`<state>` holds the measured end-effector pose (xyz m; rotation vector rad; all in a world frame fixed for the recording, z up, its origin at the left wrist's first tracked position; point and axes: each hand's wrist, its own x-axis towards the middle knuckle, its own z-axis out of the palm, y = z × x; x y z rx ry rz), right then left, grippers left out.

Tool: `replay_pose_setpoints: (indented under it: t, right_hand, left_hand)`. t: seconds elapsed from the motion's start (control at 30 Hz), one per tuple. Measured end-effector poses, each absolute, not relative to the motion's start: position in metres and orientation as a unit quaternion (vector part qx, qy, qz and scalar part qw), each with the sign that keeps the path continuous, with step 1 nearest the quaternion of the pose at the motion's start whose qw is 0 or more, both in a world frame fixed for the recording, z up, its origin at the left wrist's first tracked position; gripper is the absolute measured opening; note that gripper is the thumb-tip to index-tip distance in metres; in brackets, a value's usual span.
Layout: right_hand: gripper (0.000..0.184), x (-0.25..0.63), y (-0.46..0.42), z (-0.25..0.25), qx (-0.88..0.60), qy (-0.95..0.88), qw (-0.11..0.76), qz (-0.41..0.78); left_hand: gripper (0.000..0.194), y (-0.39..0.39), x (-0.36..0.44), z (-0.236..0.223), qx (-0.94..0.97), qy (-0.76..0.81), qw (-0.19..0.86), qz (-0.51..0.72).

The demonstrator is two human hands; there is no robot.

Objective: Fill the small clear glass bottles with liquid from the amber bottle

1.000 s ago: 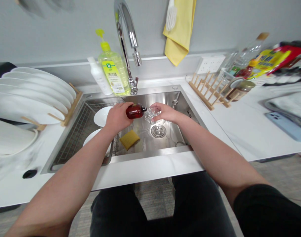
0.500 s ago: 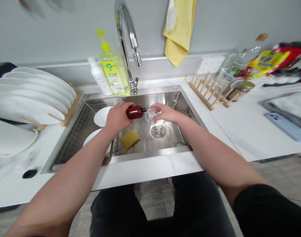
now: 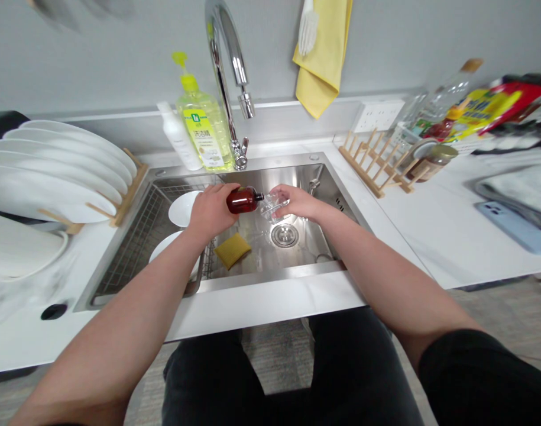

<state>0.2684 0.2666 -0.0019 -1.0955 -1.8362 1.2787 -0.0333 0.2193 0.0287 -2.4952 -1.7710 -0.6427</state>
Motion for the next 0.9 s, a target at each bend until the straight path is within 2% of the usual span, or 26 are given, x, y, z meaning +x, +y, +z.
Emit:
replay_pose_setpoints:
  t: [0.9]
  right_hand:
    - [0.066, 0.2688, 0.2648, 0.0013, -0.434, -0.713, 0.307, 0.456]
  left_hand:
    - [0.069, 0.2193, -0.034, 0.0267, -0.804, -0.56, 0.04, -0.198]
